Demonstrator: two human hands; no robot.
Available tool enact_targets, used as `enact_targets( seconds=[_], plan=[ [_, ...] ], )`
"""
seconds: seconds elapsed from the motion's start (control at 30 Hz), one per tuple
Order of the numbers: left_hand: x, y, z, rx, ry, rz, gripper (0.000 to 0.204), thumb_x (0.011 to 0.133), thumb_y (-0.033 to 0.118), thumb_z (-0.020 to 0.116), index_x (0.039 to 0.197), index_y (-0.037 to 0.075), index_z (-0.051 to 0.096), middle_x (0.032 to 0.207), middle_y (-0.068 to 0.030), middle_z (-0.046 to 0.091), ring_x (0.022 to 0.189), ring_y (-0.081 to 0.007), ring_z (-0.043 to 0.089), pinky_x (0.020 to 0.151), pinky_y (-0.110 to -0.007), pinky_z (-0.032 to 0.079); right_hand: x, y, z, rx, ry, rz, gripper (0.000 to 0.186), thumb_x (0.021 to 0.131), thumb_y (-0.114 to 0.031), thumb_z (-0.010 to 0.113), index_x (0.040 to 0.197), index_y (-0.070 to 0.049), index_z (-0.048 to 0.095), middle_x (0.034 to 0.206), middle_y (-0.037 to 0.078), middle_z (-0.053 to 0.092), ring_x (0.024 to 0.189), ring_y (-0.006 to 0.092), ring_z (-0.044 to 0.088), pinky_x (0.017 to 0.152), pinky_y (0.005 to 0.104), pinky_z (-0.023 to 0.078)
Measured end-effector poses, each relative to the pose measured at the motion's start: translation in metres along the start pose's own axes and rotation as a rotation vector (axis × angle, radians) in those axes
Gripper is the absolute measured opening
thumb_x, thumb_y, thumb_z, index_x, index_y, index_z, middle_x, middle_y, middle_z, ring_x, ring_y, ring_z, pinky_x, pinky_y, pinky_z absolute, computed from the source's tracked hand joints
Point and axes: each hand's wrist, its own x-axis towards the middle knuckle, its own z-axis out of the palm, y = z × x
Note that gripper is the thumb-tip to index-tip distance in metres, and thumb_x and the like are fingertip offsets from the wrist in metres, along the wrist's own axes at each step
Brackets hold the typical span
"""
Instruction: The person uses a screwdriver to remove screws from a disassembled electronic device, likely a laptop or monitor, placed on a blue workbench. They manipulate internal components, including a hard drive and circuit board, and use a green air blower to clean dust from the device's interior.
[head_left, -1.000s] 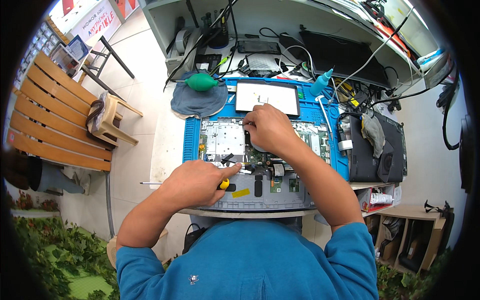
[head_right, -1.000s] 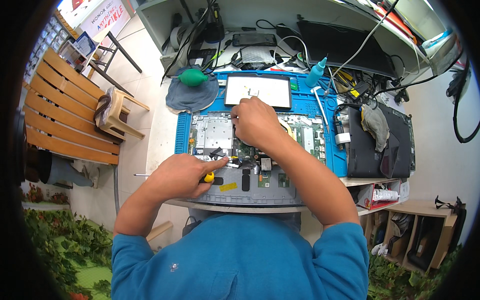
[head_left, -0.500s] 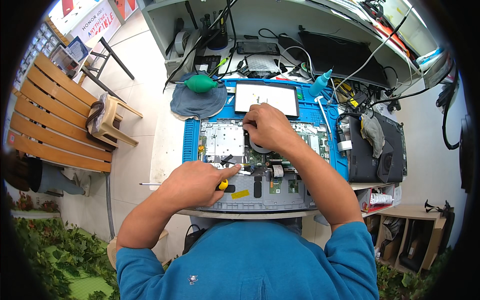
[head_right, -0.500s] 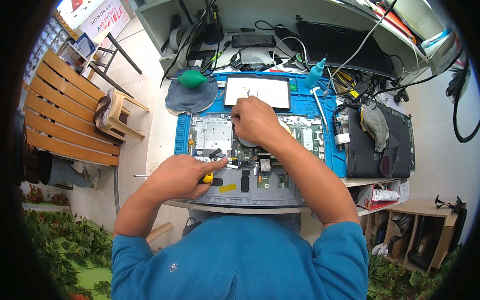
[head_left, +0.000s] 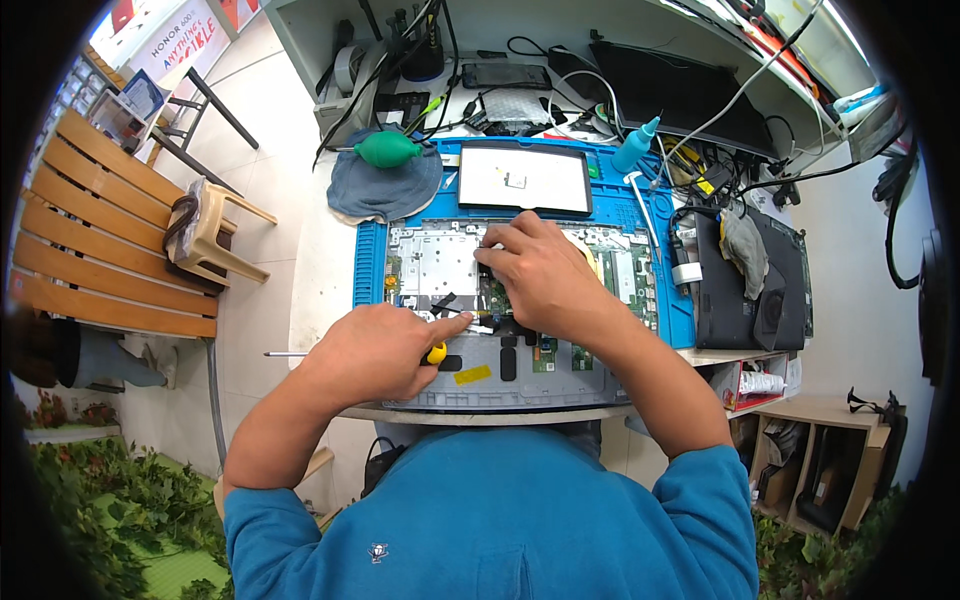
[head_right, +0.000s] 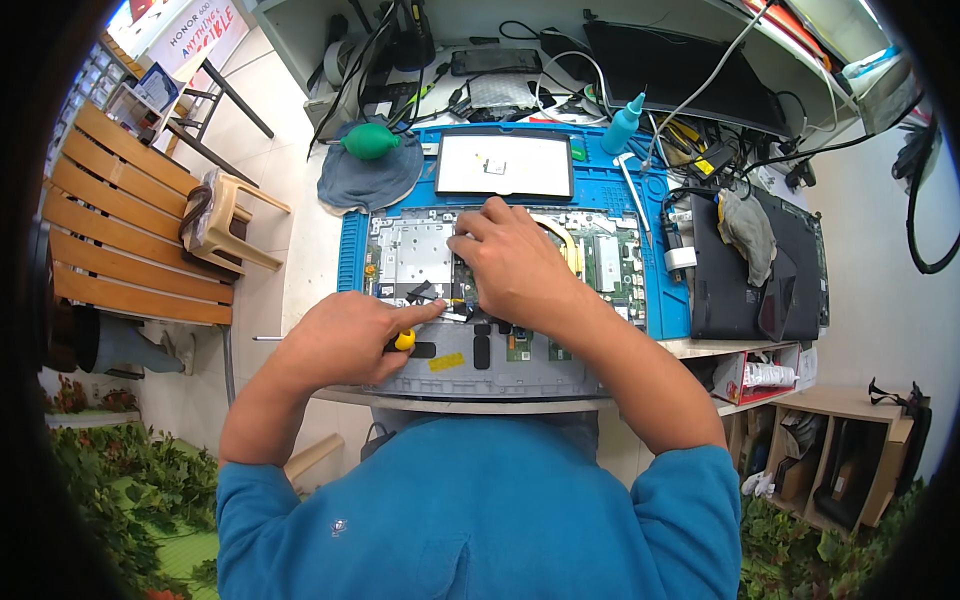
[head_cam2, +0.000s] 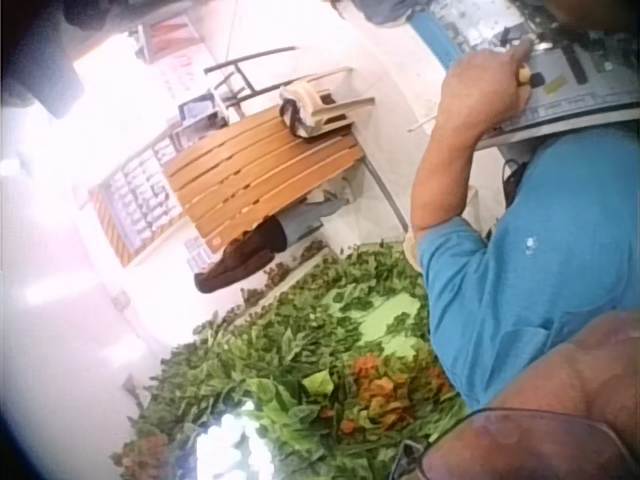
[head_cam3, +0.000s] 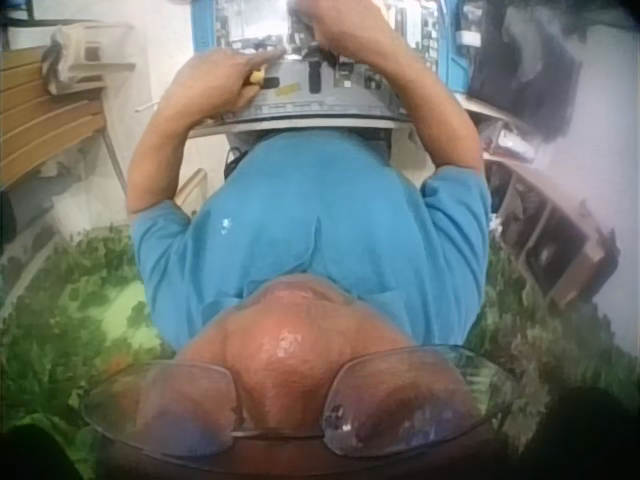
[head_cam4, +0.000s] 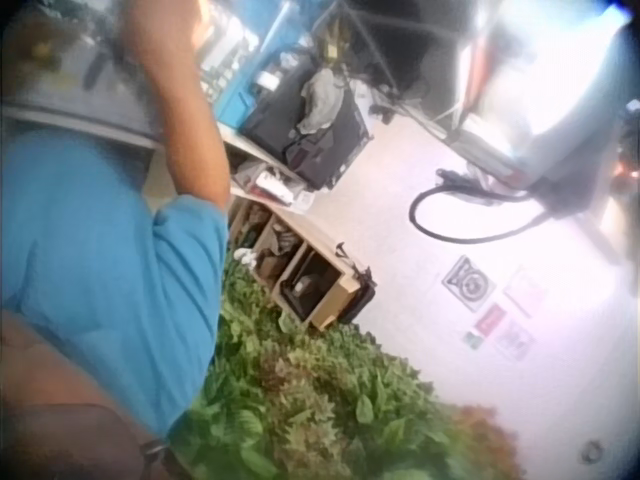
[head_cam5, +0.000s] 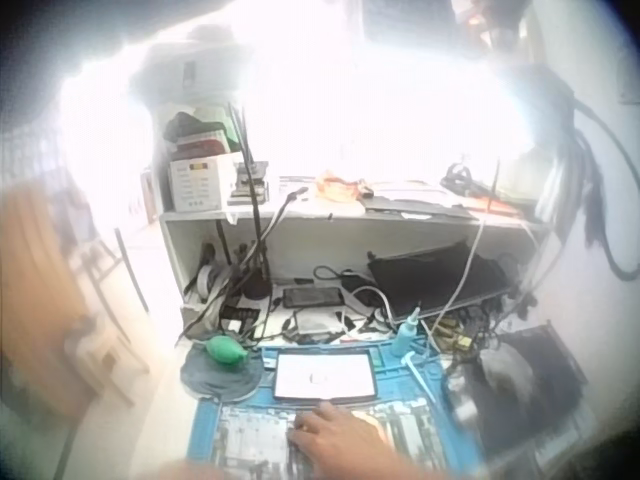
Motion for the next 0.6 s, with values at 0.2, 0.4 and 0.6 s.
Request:
enact_targets(
  seconds=[0.2,0.4,0.6],
  plan=[
    [0.002,0.003,-0.005,-0.006,-0.033,-0.022,0.072,0.089,0.023,0.074,0.160,0.022,0.062,0.081,-0.0168,0.074,0.075,-0.0372,0.074,0.074,-0.049,0.059,-0.003,-0.004,0.001,-0.029,-0.049,-0.015,0.035,0.089,-0.009,0.072,0.122,0.000,0.080,0.135,0.010,0.074,0.125,0.0301,0.061,0.109,0.0437,0.048],
    [0.002,0.003,-0.004,-0.013,-0.023,-0.015,0.073,0.089,0.023,0.075,0.161,0.023,0.061,0.082,-0.0169,0.074,0.076,-0.0372,0.074,0.074,-0.049,0.059,0.001,0.010,0.001,0.017,-0.035,-0.039,0.030,0.099,-0.010,0.072,0.127,-0.004,0.079,0.134,0.008,0.075,0.131,0.0305,0.060,0.109,0.0447,0.048],
    [0.001,0.004,-0.005,-0.022,-0.034,-0.024,0.075,0.088,0.022,0.075,0.161,0.024,0.060,0.085,-0.0178,0.076,0.080,-0.0376,0.075,0.076,-0.049,0.060,0.000,0.005,0.003,0.031,-0.072,-0.008,0.030,0.098,-0.012,0.073,0.127,-0.003,0.079,0.135,0.008,0.075,0.133,0.0312,0.060,0.110,0.0454,0.048]
  ],
)
